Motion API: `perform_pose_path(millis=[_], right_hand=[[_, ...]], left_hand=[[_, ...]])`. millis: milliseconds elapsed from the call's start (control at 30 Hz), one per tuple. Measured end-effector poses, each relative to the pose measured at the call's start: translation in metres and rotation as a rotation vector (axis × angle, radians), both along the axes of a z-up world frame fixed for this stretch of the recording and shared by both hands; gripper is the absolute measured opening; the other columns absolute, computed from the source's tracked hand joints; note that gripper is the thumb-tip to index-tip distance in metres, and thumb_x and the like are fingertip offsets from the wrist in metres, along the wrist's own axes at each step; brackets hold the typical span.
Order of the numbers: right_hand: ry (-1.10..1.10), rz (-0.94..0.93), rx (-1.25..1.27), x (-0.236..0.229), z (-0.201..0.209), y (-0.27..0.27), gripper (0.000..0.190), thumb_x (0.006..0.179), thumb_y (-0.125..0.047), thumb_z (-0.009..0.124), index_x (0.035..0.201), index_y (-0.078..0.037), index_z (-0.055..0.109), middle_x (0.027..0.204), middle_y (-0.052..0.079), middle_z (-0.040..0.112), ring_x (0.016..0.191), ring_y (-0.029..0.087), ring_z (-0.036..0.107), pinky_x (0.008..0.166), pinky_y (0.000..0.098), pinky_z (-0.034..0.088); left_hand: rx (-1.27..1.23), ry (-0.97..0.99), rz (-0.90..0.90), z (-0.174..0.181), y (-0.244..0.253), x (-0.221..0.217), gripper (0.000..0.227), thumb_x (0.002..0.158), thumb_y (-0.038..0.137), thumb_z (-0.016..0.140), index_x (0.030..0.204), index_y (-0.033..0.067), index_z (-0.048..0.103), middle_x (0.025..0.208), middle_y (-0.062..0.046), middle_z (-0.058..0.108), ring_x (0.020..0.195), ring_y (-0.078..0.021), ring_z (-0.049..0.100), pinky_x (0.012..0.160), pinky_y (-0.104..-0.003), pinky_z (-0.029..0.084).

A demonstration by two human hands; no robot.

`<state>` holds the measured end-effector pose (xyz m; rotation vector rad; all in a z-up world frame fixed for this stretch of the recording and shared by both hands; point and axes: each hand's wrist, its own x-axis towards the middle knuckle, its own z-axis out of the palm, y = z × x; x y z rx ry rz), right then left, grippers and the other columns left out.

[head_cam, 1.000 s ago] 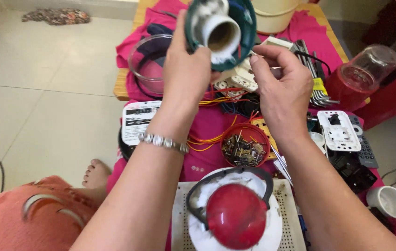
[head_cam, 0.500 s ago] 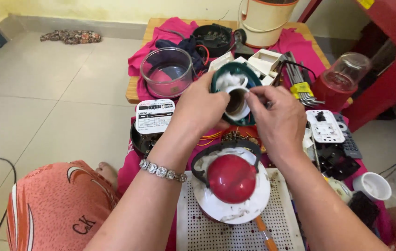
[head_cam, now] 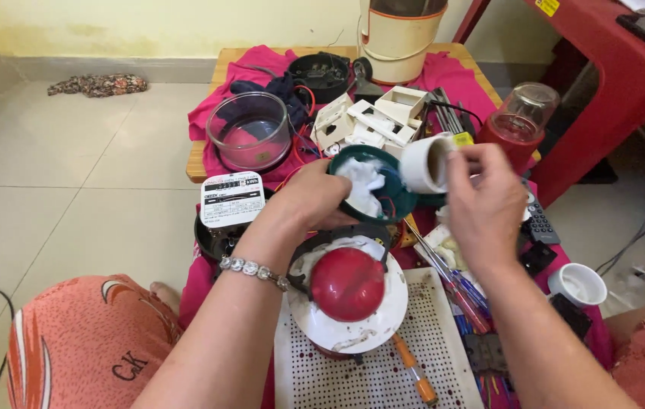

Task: A person reassembles a portable lantern by cleaning its components with a cloth and fitting the housing parts together.

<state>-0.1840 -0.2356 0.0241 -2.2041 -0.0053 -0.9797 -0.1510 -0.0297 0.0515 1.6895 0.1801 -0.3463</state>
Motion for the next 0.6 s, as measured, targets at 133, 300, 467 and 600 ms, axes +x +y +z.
perform_pose_path(millis=[133, 300, 467, 600], right_hand=[[0.089, -0.111, 0.023, 0.012, -0.015, -0.068, 0.021, 0.107, -0.018, 0.068, 0.106, 0.002, 0.071, 0.089, 0.013, 0.072, 0.071, 0.021, 0.064, 0.060, 0.0365, 0.051], [0.533, -0.449, -0.132, 0.007, -0.033, -0.157, 0.021, 0.109, -0.022, 0.069, 0.117, -0.004, 0.078, 0.089, 0.015, 0.076, 0.063, 0.025, 0.068, 0.055, 0.0425, 0.054], [0.800, -0.592, -0.266, 0.000, -0.072, -0.256, 0.027, 0.102, -0.033, 0.075, 0.102, -0.007, 0.083, 0.082, 0.015, 0.079, 0.068, 0.030, 0.070, 0.060, 0.0448, 0.055], [0.895, -0.556, -0.130, 0.009, -0.132, -0.348, 0.023, 0.087, -0.012, 0.087, 0.090, 0.011, 0.084, 0.070, 0.024, 0.077, 0.054, 0.031, 0.068, 0.046, 0.0409, 0.055]], left_hand=[[-0.083, 0.074, -0.058, 0.014, 0.009, -0.006, 0.051, 0.084, -0.001, 0.043, 0.133, -0.0015, 0.057, 0.104, -0.025, 0.075, 0.075, -0.0311, 0.076, 0.060, -0.031, 0.062], [-0.148, 0.097, -0.047, 0.016, 0.007, -0.003, 0.049, 0.086, 0.000, 0.045, 0.134, -0.0003, 0.055, 0.113, -0.026, 0.073, 0.083, -0.0346, 0.076, 0.062, -0.032, 0.063], [-0.089, 0.088, -0.075, 0.028, -0.001, -0.003, 0.044, 0.087, 0.001, 0.045, 0.129, -0.0028, 0.056, 0.104, -0.025, 0.073, 0.073, -0.0317, 0.074, 0.059, -0.031, 0.061], [-0.089, 0.058, -0.091, 0.027, -0.007, 0.003, 0.047, 0.087, 0.001, 0.047, 0.133, -0.0009, 0.055, 0.104, -0.026, 0.072, 0.067, -0.0310, 0.071, 0.055, -0.031, 0.060]])
